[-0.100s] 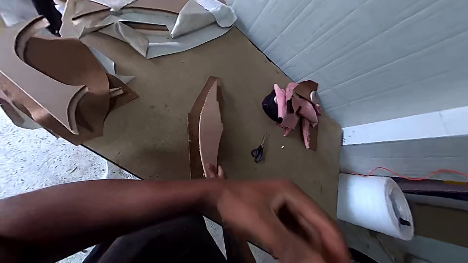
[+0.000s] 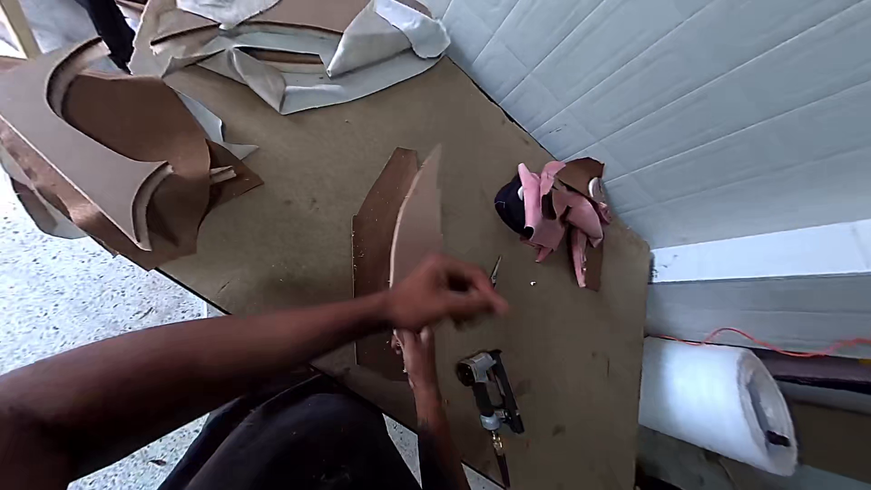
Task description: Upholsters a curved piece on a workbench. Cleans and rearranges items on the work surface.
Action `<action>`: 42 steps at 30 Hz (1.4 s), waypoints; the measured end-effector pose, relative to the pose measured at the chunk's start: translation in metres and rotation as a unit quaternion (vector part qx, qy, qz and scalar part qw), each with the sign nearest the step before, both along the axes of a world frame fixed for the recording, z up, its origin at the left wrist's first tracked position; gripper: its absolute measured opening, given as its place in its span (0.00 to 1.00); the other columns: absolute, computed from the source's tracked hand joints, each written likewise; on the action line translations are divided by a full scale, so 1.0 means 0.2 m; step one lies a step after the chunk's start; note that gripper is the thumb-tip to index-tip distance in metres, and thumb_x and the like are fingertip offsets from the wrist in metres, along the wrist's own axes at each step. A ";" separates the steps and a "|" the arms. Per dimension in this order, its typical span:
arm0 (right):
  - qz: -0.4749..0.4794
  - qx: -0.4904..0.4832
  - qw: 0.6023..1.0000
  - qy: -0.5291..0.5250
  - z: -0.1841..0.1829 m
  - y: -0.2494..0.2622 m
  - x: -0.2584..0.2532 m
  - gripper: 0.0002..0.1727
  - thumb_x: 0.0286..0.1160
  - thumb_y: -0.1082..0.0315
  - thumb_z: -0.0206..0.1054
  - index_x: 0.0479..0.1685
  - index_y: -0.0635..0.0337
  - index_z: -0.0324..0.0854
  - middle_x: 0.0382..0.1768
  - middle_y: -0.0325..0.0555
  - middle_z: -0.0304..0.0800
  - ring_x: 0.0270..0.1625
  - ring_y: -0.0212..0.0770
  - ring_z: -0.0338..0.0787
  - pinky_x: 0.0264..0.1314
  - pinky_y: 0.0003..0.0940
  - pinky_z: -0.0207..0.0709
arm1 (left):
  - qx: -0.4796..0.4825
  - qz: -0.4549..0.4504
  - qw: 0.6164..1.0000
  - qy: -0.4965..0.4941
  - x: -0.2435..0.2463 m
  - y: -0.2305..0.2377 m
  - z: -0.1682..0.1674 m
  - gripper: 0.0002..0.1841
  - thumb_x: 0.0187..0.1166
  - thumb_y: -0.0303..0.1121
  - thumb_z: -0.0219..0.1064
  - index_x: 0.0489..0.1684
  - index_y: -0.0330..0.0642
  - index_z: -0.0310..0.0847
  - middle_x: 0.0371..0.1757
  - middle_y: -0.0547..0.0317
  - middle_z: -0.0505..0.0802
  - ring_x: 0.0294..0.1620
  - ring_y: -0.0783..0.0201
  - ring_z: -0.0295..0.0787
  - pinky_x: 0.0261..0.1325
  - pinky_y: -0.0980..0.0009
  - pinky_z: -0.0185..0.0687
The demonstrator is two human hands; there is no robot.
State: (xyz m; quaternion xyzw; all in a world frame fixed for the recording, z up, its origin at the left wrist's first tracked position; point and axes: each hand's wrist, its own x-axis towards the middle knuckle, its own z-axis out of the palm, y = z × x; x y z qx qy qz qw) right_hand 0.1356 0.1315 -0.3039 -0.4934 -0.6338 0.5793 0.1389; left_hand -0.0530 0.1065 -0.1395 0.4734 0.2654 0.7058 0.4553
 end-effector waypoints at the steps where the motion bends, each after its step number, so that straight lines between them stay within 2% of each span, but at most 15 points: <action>1: -0.013 0.003 1.000 0.001 0.04 0.04 0.03 0.27 0.85 0.48 0.64 0.69 0.61 0.76 0.38 0.49 0.93 0.29 0.44 0.90 0.31 0.41 0.88 | -0.083 0.111 0.988 0.068 -0.08 0.05 -0.13 0.10 0.84 0.33 0.68 0.42 0.34 0.90 0.31 0.57 0.93 0.25 0.67 0.88 0.28 0.67 0.89; 4: -0.064 0.013 0.998 0.018 0.09 0.14 0.18 0.31 0.84 0.43 0.64 0.71 0.59 0.75 0.40 0.52 0.92 0.30 0.46 0.90 0.30 0.41 0.88 | -0.278 0.279 0.852 0.345 -0.27 0.16 -0.55 0.14 0.84 0.49 0.67 0.54 0.54 0.90 0.47 0.68 0.95 0.50 0.69 0.92 0.57 0.58 0.91; 6: -0.098 0.025 0.995 0.011 0.06 0.21 0.29 0.31 0.84 0.44 0.64 0.73 0.59 0.75 0.40 0.54 0.93 0.30 0.48 0.92 0.28 0.42 0.89 | -0.305 0.248 0.773 0.498 -0.33 0.20 -0.82 0.27 0.82 0.59 0.63 0.77 0.61 0.78 0.79 0.64 0.83 0.83 0.59 0.73 0.84 0.48 0.69; 8: -0.114 0.029 0.993 -0.003 0.04 0.24 0.39 0.29 0.83 0.44 0.65 0.69 0.60 0.78 0.38 0.53 0.92 0.28 0.48 0.91 0.27 0.43 0.89 | -0.334 0.191 0.697 0.605 -0.36 0.17 -1.05 0.41 0.79 0.70 0.57 0.92 0.65 0.60 0.96 0.56 0.60 0.97 0.48 0.46 0.94 0.37 0.44; 10: -0.112 0.018 0.994 -0.007 0.03 0.26 0.45 0.29 0.83 0.44 0.66 0.65 0.61 0.80 0.39 0.53 0.93 0.32 0.48 0.93 0.30 0.43 0.91 | -0.342 0.155 0.642 0.669 -0.47 0.05 -1.18 0.44 0.79 0.71 0.55 0.96 0.66 0.53 0.99 0.57 0.50 0.99 0.48 0.34 0.95 0.34 0.32; 13: -0.099 0.011 0.995 -0.002 -0.02 0.24 0.51 0.28 0.83 0.45 0.67 0.62 0.63 0.81 0.38 0.53 0.93 0.31 0.48 0.93 0.31 0.42 0.92 | -0.356 0.144 0.599 0.703 -0.69 -0.16 -1.18 0.45 0.77 0.74 0.53 0.96 0.69 0.51 1.00 0.64 0.46 1.00 0.53 0.31 0.95 0.35 0.32; 16: -0.082 0.010 0.996 0.014 -0.09 0.21 0.51 0.29 0.81 0.44 0.68 0.62 0.64 0.79 0.36 0.52 0.92 0.28 0.48 0.91 0.29 0.42 0.91 | -0.410 0.198 0.576 0.679 -0.94 -0.29 -1.12 0.47 0.68 0.75 0.58 0.93 0.68 0.59 0.98 0.61 0.55 0.98 0.51 0.41 0.93 0.35 0.39; 19: -0.072 -0.012 0.997 0.015 -0.12 0.20 0.50 0.31 0.80 0.44 0.69 0.64 0.64 0.79 0.36 0.51 0.93 0.28 0.47 0.92 0.28 0.41 0.91 | -0.458 0.296 0.538 0.643 -1.04 -0.29 -1.03 0.38 0.70 0.61 0.66 0.79 0.51 0.76 0.89 0.47 0.70 0.93 0.41 0.56 0.88 0.29 0.47; 21: -0.064 -0.024 0.998 0.014 -0.13 0.23 0.48 0.32 0.78 0.43 0.71 0.65 0.63 0.79 0.37 0.51 0.94 0.29 0.47 0.93 0.29 0.41 0.92 | -0.443 0.323 0.546 0.633 -1.01 -0.22 -1.01 0.34 0.77 0.56 0.62 0.80 0.47 0.74 0.90 0.44 0.69 0.94 0.39 0.53 0.89 0.29 0.44; 27: -0.048 0.006 0.998 0.027 -0.04 0.34 0.48 0.33 0.75 0.38 0.71 0.62 0.60 0.82 0.36 0.50 0.93 0.28 0.47 0.92 0.29 0.40 0.92 | -0.390 0.230 0.570 0.685 -0.63 0.20 -1.26 0.38 0.86 0.69 0.35 0.97 0.71 0.49 0.99 0.56 0.45 0.99 0.44 0.29 0.93 0.30 0.24; 31: -0.039 0.036 0.998 0.034 0.06 0.37 0.45 0.32 0.77 0.39 0.69 0.61 0.61 0.82 0.32 0.50 0.91 0.26 0.46 0.90 0.28 0.40 0.91 | -0.379 0.255 0.630 0.628 -0.25 0.56 -1.27 0.36 0.85 0.70 0.38 0.94 0.76 0.55 1.00 0.65 0.43 1.00 0.51 0.27 0.90 0.25 0.21; 33: -0.022 0.056 0.998 0.021 0.09 0.38 0.41 0.31 0.78 0.38 0.69 0.60 0.60 0.83 0.32 0.47 0.92 0.26 0.45 0.91 0.28 0.40 0.91 | -0.369 0.297 0.682 0.557 -0.15 0.65 -1.21 0.31 0.87 0.63 0.44 0.90 0.73 0.63 0.99 0.68 0.51 0.99 0.58 0.36 0.93 0.31 0.30; 37: 0.032 0.113 0.993 -0.001 0.10 0.34 0.29 0.26 0.79 0.40 0.68 0.56 0.55 0.86 0.33 0.37 0.94 0.31 0.37 0.94 0.34 0.38 0.94 | -0.341 0.342 0.735 0.476 -0.22 0.43 -1.16 0.24 0.87 0.48 0.50 0.81 0.66 0.75 0.93 0.68 0.66 0.95 0.62 0.53 0.94 0.41 0.46; 39: 0.058 0.123 0.991 -0.007 0.07 0.32 0.19 0.28 0.81 0.38 0.64 0.57 0.54 0.87 0.37 0.35 0.95 0.39 0.33 0.95 0.45 0.38 0.94 | -0.333 0.350 0.734 0.477 -0.33 0.23 -1.17 0.23 0.86 0.46 0.52 0.77 0.66 0.80 0.90 0.66 0.71 0.93 0.62 0.58 0.94 0.44 0.49; 42: 0.079 0.152 0.985 0.006 -0.04 0.29 0.03 0.29 0.86 0.37 0.56 0.53 0.54 0.89 0.35 0.38 0.95 0.37 0.34 0.96 0.43 0.40 0.95 | -0.339 0.354 0.723 0.487 -0.41 -0.05 -1.19 0.19 0.85 0.44 0.54 0.68 0.62 0.86 0.86 0.70 0.76 0.93 0.63 0.59 0.95 0.47 0.48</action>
